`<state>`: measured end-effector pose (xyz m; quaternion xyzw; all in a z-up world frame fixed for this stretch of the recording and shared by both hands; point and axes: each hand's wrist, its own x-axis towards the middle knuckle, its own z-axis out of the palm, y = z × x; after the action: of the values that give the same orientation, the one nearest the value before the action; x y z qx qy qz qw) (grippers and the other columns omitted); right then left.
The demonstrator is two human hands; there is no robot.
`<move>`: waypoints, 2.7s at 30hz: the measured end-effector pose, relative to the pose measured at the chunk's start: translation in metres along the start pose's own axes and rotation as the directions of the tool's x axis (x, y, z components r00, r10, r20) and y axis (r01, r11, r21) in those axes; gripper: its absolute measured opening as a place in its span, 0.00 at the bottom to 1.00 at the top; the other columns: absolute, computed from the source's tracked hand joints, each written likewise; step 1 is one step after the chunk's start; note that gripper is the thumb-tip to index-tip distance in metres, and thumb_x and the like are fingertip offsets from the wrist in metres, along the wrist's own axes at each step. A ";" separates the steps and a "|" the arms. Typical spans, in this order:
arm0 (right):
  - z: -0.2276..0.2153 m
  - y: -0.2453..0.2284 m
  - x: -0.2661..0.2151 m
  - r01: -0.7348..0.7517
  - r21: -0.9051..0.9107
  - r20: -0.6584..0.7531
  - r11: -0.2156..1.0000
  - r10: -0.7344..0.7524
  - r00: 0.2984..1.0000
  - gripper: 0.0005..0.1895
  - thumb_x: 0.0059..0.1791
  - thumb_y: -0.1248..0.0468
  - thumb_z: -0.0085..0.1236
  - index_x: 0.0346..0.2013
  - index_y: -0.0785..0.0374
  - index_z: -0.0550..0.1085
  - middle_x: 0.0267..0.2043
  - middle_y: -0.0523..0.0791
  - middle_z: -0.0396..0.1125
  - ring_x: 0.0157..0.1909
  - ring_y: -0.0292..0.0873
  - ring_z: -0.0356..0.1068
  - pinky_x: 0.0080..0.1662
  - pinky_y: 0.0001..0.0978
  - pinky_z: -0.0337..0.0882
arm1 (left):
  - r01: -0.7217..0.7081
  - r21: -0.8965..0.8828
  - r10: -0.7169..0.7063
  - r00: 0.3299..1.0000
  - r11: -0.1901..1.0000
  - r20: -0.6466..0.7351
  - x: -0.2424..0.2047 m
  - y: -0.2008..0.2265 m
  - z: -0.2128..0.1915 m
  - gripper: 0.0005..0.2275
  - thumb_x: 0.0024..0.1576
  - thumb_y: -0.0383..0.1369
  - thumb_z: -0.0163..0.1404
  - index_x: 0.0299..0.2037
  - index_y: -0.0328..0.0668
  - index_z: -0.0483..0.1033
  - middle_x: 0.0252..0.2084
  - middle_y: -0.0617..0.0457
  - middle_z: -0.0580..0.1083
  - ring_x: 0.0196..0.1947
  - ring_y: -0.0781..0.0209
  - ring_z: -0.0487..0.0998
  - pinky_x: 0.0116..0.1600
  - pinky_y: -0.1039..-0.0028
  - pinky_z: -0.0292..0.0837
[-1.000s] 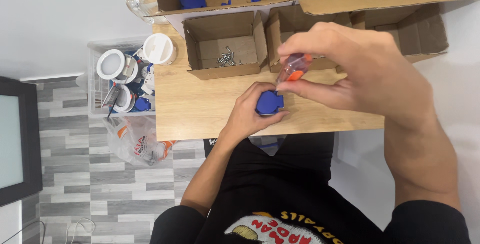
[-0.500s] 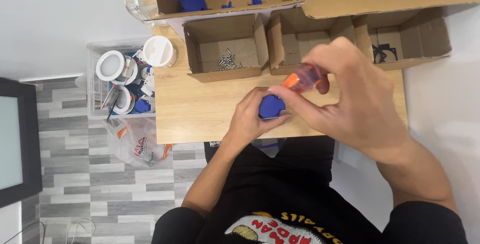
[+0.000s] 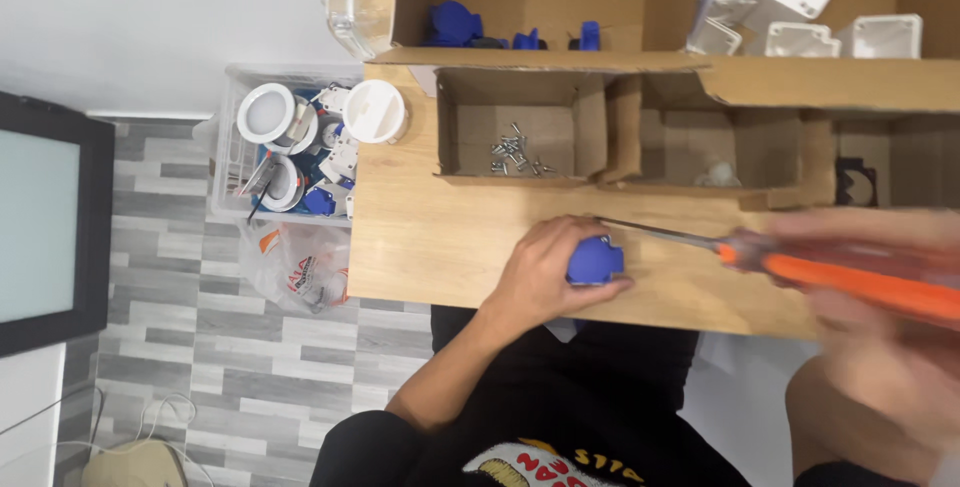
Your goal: The person assembles a blue electrical socket by inserting a black component and a white cover, then securing them with screws using an orange screwdriver. They repeat this process for a second socket, handling screws and components from nearby cardboard boxes.
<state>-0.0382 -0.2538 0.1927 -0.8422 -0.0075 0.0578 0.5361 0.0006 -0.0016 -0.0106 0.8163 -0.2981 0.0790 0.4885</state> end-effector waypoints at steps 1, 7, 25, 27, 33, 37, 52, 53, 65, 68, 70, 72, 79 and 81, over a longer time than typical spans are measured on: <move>0.001 0.027 -0.002 0.002 0.001 0.009 1.000 -0.002 1.000 0.24 0.52 0.61 0.49 0.58 0.73 0.77 0.52 0.55 0.84 0.52 0.48 0.88 0.60 0.32 0.83 | 0.006 0.005 -0.006 1.000 1.000 -0.005 0.000 0.000 -0.001 0.25 0.53 0.48 0.69 0.52 0.39 0.77 0.50 0.45 0.81 0.53 0.48 0.84 0.63 0.60 0.77; 0.033 0.047 0.026 0.206 -0.285 -0.276 0.936 -0.286 0.918 0.16 0.62 0.81 0.38 0.56 0.95 0.72 0.67 0.75 0.71 0.59 0.69 0.80 0.62 0.47 0.77 | 0.030 -0.024 -0.029 0.999 0.999 0.046 0.005 -0.002 -0.005 0.30 0.55 0.49 0.67 0.57 0.38 0.69 0.55 0.43 0.79 0.54 0.45 0.83 0.62 0.56 0.79; 0.085 0.079 0.111 0.360 -0.102 -0.116 0.927 -0.371 0.921 0.13 0.59 0.77 0.61 0.40 0.74 0.63 0.57 0.66 0.75 0.56 0.63 0.82 0.50 0.39 0.81 | -0.032 0.051 0.031 0.999 0.998 0.028 0.009 0.000 -0.015 0.28 0.57 0.55 0.60 0.52 0.36 0.70 0.53 0.45 0.78 0.56 0.46 0.81 0.60 0.61 0.73; 0.081 0.077 0.107 0.438 -0.089 -0.154 0.895 -0.447 0.881 0.14 0.58 0.73 0.61 0.37 0.77 0.64 0.55 0.71 0.74 0.54 0.67 0.81 0.52 0.46 0.83 | -0.035 0.054 0.034 0.999 0.998 0.023 0.008 0.000 -0.014 0.30 0.56 0.55 0.62 0.53 0.35 0.71 0.51 0.43 0.78 0.53 0.45 0.81 0.58 0.60 0.73; 0.069 0.060 0.081 0.643 -0.106 -0.240 0.758 -0.647 0.724 0.18 0.60 0.73 0.50 0.53 0.74 0.49 0.48 0.79 0.65 0.52 0.75 0.77 0.49 0.58 0.84 | 0.050 -0.040 -0.049 0.998 0.998 0.031 0.004 0.006 -0.015 0.34 0.49 0.59 0.62 0.56 0.39 0.74 0.58 0.47 0.78 0.60 0.49 0.81 0.67 0.58 0.74; 0.057 0.053 0.052 0.661 -0.176 -0.277 0.730 -0.681 0.678 0.19 0.62 0.75 0.50 0.56 0.71 0.48 0.50 0.75 0.61 0.54 0.77 0.76 0.51 0.62 0.84 | 0.001 -0.114 -0.013 0.994 0.993 -0.106 -0.007 -0.007 -0.006 0.34 0.50 0.58 0.62 0.56 0.37 0.73 0.58 0.43 0.79 0.59 0.45 0.81 0.67 0.55 0.75; 0.013 0.089 -0.048 0.672 -0.279 -0.378 0.686 -0.722 0.580 0.15 0.67 0.70 0.40 0.65 0.69 0.50 0.54 0.81 0.60 0.47 0.77 0.73 0.47 0.67 0.81 | -0.108 -0.088 0.065 0.918 0.990 -0.392 0.011 0.028 -0.043 0.16 0.68 0.35 0.59 0.64 0.39 0.77 0.61 0.45 0.78 0.60 0.54 0.80 0.58 0.68 0.84; 0.012 0.094 -0.052 0.649 -0.271 -0.400 0.711 -0.696 0.596 0.16 0.67 0.67 0.41 0.65 0.69 0.50 0.54 0.80 0.61 0.47 0.75 0.73 0.49 0.64 0.80 | -0.120 -0.128 0.065 0.928 0.985 -0.368 0.011 0.032 -0.043 0.16 0.68 0.35 0.59 0.64 0.40 0.76 0.58 0.48 0.80 0.58 0.56 0.82 0.56 0.70 0.82; 0.002 0.104 -0.064 0.683 -0.153 -0.346 0.714 -0.686 0.640 0.16 0.66 0.66 0.38 0.68 0.60 0.50 0.55 0.78 0.60 0.45 0.72 0.72 0.51 0.72 0.85 | -0.161 -0.231 0.066 0.926 0.960 -0.371 0.002 0.032 -0.031 0.07 0.64 0.27 0.62 0.51 0.40 0.82 0.47 0.50 0.84 0.45 0.58 0.84 0.53 0.73 0.82; -0.007 0.112 -0.068 0.652 -0.189 -0.309 0.734 -0.675 0.670 0.15 0.65 0.67 0.41 0.65 0.62 0.51 0.55 0.76 0.64 0.47 0.69 0.75 0.53 0.60 0.82 | -0.163 -0.200 0.080 0.927 0.966 -0.366 0.000 0.030 -0.033 0.06 0.64 0.28 0.62 0.50 0.41 0.83 0.47 0.51 0.83 0.45 0.57 0.83 0.55 0.71 0.80; -0.010 0.113 -0.069 0.631 -0.201 -0.287 0.749 -0.661 0.693 0.15 0.65 0.67 0.42 0.64 0.62 0.51 0.56 0.74 0.66 0.51 0.68 0.77 0.57 0.55 0.79 | -0.160 -0.196 0.082 0.931 0.967 -0.357 -0.002 0.026 -0.035 0.06 0.64 0.28 0.62 0.49 0.42 0.84 0.46 0.51 0.82 0.46 0.57 0.83 0.56 0.70 0.79; -0.013 0.112 -0.072 0.614 -0.143 -0.271 0.776 -0.628 0.730 0.15 0.63 0.71 0.45 0.63 0.61 0.55 0.61 0.72 0.64 0.56 0.68 0.77 0.65 0.58 0.80 | -0.173 -0.204 0.099 0.939 0.963 -0.328 -0.004 0.021 -0.034 0.05 0.64 0.26 0.61 0.49 0.43 0.85 0.46 0.52 0.83 0.46 0.58 0.82 0.56 0.70 0.78; -0.012 0.072 -0.063 0.514 -0.053 -0.227 0.856 -0.511 0.829 0.16 0.59 0.73 0.48 0.59 0.65 0.56 0.58 0.70 0.67 0.58 0.64 0.77 0.60 0.52 0.85 | -0.254 -0.091 0.219 0.933 0.963 -0.286 -0.012 0.019 -0.040 0.05 0.65 0.20 0.59 0.48 0.36 0.84 0.43 0.48 0.81 0.42 0.51 0.79 0.51 0.66 0.77; -0.014 0.071 -0.057 0.563 -0.095 -0.193 0.821 -0.571 0.798 0.18 0.56 0.77 0.51 0.56 0.70 0.56 0.49 0.71 0.69 0.50 0.66 0.80 0.53 0.53 0.89 | -0.305 -0.073 0.280 0.929 0.949 -0.240 -0.021 0.011 -0.034 0.12 0.61 0.14 0.60 0.51 0.36 0.83 0.42 0.48 0.82 0.42 0.54 0.79 0.50 0.67 0.79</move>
<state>-0.0969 -0.3007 0.1399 -0.8112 -0.2027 -0.1956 0.5124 -0.0173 0.0321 0.0056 0.7201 -0.3628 0.2272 0.5460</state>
